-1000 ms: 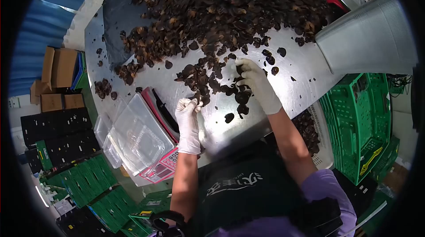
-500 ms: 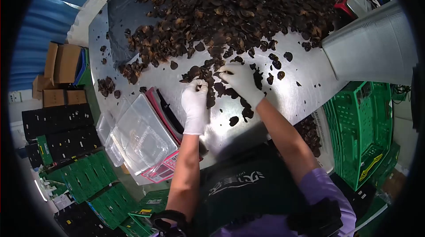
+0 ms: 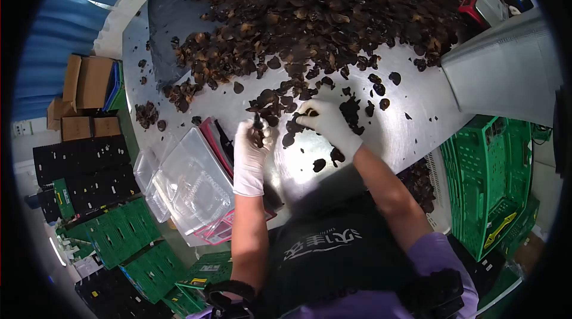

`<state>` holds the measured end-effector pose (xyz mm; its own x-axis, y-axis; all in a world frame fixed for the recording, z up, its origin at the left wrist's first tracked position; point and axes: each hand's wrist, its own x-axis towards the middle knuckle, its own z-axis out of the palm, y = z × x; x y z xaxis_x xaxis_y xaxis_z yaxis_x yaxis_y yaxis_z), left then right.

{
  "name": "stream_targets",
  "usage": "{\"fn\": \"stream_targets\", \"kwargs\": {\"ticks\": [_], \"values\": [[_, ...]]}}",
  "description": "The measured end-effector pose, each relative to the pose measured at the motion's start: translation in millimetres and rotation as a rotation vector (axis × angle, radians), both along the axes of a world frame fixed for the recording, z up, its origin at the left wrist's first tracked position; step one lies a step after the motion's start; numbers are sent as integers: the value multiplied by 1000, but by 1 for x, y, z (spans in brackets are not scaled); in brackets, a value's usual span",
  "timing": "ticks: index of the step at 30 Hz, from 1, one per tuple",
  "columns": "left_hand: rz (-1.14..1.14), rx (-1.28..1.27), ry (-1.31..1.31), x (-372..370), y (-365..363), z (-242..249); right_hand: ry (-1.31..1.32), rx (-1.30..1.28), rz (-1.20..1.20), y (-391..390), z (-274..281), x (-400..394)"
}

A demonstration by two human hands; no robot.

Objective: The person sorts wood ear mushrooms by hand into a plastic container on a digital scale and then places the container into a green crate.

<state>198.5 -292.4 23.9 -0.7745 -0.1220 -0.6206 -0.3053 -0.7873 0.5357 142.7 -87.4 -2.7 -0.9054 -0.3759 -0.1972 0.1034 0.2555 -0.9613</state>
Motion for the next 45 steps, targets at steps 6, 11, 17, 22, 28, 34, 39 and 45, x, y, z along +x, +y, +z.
{"fn": "stream_targets", "kwargs": {"ticks": [6,11,17,22,28,34,39,45], "values": [[201,128,133,-14,-32,18,303,608,109,-2,0,1],[87,-234,64,-47,-42,31,223,653,94,8,19,-17],[-420,-1384,-17,-88,-43,-60,519,475,28,-55,-8,-59],[-680,-1705,-262,-96,-19,-24,458,441,56,-58,-8,-59],[-114,-320,-5,-92,-40,-15,-181,-251,-14,7,8,-45],[-98,-241,-3,-101,-39,-32,-651,-1099,13,28,-19,-48],[-273,-785,63,-137,-7,-46,-618,-910,-160,24,-1,-57],[-624,-1943,-201,-158,26,-39,-77,-105,-371,33,6,-86]]}}
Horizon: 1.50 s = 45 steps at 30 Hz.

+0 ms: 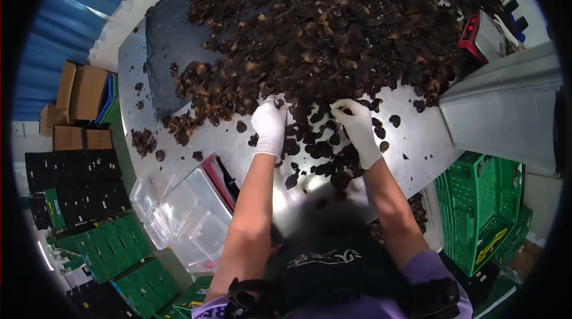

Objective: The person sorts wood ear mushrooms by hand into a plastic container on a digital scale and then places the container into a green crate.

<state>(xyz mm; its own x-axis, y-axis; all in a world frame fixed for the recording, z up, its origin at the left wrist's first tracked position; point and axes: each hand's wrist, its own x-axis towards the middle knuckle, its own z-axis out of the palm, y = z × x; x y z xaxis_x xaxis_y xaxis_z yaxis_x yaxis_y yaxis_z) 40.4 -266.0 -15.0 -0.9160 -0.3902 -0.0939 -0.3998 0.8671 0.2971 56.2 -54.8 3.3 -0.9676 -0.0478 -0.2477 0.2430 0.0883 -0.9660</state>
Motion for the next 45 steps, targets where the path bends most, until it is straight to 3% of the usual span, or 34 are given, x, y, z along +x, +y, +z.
{"fn": "stream_targets", "kwargs": {"ticks": [1,2,4,6,8,10,12,13,14,16,17,19,20,24,26,27,28,29,30,31,32,34,36,37,38,39,40,41,42,44,45], "values": [[-33,3,49,0,-1,-5,91,227,23,-1,5,-5],[-39,3,48,2,-4,-9,90,227,17,-6,11,-9],[-32,281,187,9,-8,-13,317,515,154,-20,18,-17],[211,1159,116,19,-9,6,362,570,234,-36,9,-28],[275,1518,140,35,-19,16,413,990,433,-52,3,-36],[574,1844,154,53,-23,20,447,1008,443,-55,-10,-39],[567,2046,153,69,-28,27,479,849,311,-54,-5,-38],[551,2077,153,77,-32,23,404,735,225,-52,-2,-33],[683,1990,201,84,-26,36,444,614,114,-50,1,-26],[606,2083,196,95,-24,47,54,96,138,-41,12,-15],[600,2091,205,99,-20,54,63,103,142,-35,20,-10],[598,2090,246,109,-13,69,-192,-297,237,-24,38,3],[590,2096,254,114,-10,75,-183,-293,241,-21,46,10],[753,2085,236,136,1,107,-183,-510,293,-17,75,42],[407,1806,205,150,9,113,-147,-745,294,-18,61,53],[24,1461,98,159,14,108,-232,-849,280,-15,53,55],[-177,1227,-41,169,30,91,-261,-870,204,-12,47,58],[-487,1236,-112,187,48,102,-296,-879,158,-8,53,62],[-681,990,60,215,66,101,-335,-888,114,-3,58,67],[-687,995,-207,229,78,120,-294,-889,161,4,49,68],[-722,966,-236,243,78,141,-252,-890,207,13,39,66],[-508,1093,-138,263,59,152,-232,-877,417,20,41,69],[-54,1082,90,290,18,165,-205,-737,531,-5,71,84],[277,1196,253,303,-7,158,-185,-614,563,-21,82,93],[210,653,506,306,-27,172,-154,-644,599,-43,84,103],[427,572,571,316,-55,160,4,-435,707,-59,88,112],[433,466,682,332,-94,135,154,-215,801,-76,91,121],[474,334,660,338,-105,144,82,-324,816,-104,94,132],[510,347,640,351,-130,127,-201,-567,786,-130,108,143],[402,179,593,365,-157,104,-127,-602,877,-169,121,167],[351,49,533,366,-158,103,-138,-360,970,-181,146,174]]}}
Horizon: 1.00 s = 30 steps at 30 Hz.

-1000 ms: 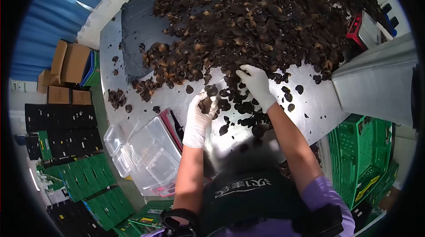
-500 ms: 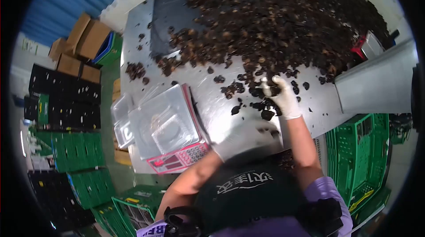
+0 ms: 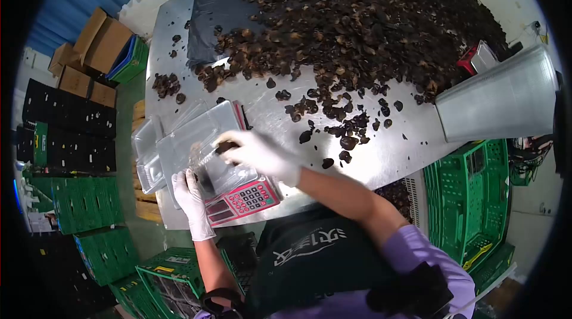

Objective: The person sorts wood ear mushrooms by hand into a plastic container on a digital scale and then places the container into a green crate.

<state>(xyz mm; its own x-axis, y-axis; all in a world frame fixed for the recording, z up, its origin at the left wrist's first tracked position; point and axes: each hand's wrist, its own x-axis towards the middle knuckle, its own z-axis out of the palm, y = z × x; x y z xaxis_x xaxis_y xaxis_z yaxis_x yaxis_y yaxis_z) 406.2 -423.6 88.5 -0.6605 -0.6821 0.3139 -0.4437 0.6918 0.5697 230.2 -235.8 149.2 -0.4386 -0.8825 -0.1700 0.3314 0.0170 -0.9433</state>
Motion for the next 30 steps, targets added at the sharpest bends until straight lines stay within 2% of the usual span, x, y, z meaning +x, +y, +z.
{"fn": "stream_targets", "kwargs": {"ticks": [1,2,3,5,7,9,10,11,13,15,17,19,21,24,25,26,27,28,30], "values": [[-16,-126,-81,2,-1,0,264,-149,-145,-34,-37,20],[-18,-124,-81,4,-2,-3,571,-93,-177,-45,-34,29],[-22,-148,-90,5,-5,-8,696,104,-65,-47,-33,35],[-26,-169,-98,6,-7,-11,972,107,-123,-40,-37,36],[-48,-128,-102,5,-7,-6,990,178,-203,-20,-34,12],[-21,-70,-47,1,1,3,1100,180,-431,6,-82,-31],[-32,-178,20,0,5,8,1143,367,-504,22,-98,-51],[-47,-285,84,-2,12,14,1230,399,-599,39,-132,-76],[-120,-156,135,-22,44,40,1236,873,-520,65,-143,-101],[-287,74,197,-47,83,43,1312,934,-405,83,-168,-115],[-545,38,175,-83,114,36,1331,941,-365,93,-173,-115],[-548,117,9,-118,136,7,1292,908,-362,103,-171,-114],[-532,174,-143,-157,145,-27,1277,769,-536,115,-163,-105],[-499,176,-157,-214,154,-65,1168,679,-720,133,-154,-91],[-479,57,-156,-229,155,-78,1076,658,-736,139,-145,-85],[-456,-61,-155,-241,156,-91,983,650,-723,145,-145,-80],[-461,-62,-155,-252,153,-105,889,641,-709,147,-141,-76],[-456,-99,-194,-260,148,-120,910,715,-624,150,-137,-73],[-404,-133,-190,-262,151,-111,922,708,-526,153,-135,-69]]}}
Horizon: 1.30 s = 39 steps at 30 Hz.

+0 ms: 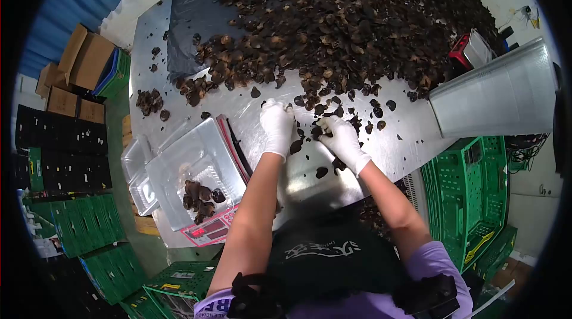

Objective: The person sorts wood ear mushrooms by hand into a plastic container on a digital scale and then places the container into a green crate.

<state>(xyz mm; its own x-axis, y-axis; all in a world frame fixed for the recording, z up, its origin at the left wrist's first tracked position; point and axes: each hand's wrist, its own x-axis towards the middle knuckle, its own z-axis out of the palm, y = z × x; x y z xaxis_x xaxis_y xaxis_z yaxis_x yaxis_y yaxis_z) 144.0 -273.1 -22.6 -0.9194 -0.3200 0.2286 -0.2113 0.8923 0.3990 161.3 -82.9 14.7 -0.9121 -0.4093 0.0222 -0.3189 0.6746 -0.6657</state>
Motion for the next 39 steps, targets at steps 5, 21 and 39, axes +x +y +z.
{"fn": "stream_targets", "kwargs": {"ticks": [5,21,39], "values": [[246,1074,259,23,2,35,162,2,15,-15,-1,-23],[287,2049,178,50,-13,17,-18,-311,-131,-29,-13,-51],[122,-57,-13,0,-14,-7,-338,-183,-520,147,18,42]]}}
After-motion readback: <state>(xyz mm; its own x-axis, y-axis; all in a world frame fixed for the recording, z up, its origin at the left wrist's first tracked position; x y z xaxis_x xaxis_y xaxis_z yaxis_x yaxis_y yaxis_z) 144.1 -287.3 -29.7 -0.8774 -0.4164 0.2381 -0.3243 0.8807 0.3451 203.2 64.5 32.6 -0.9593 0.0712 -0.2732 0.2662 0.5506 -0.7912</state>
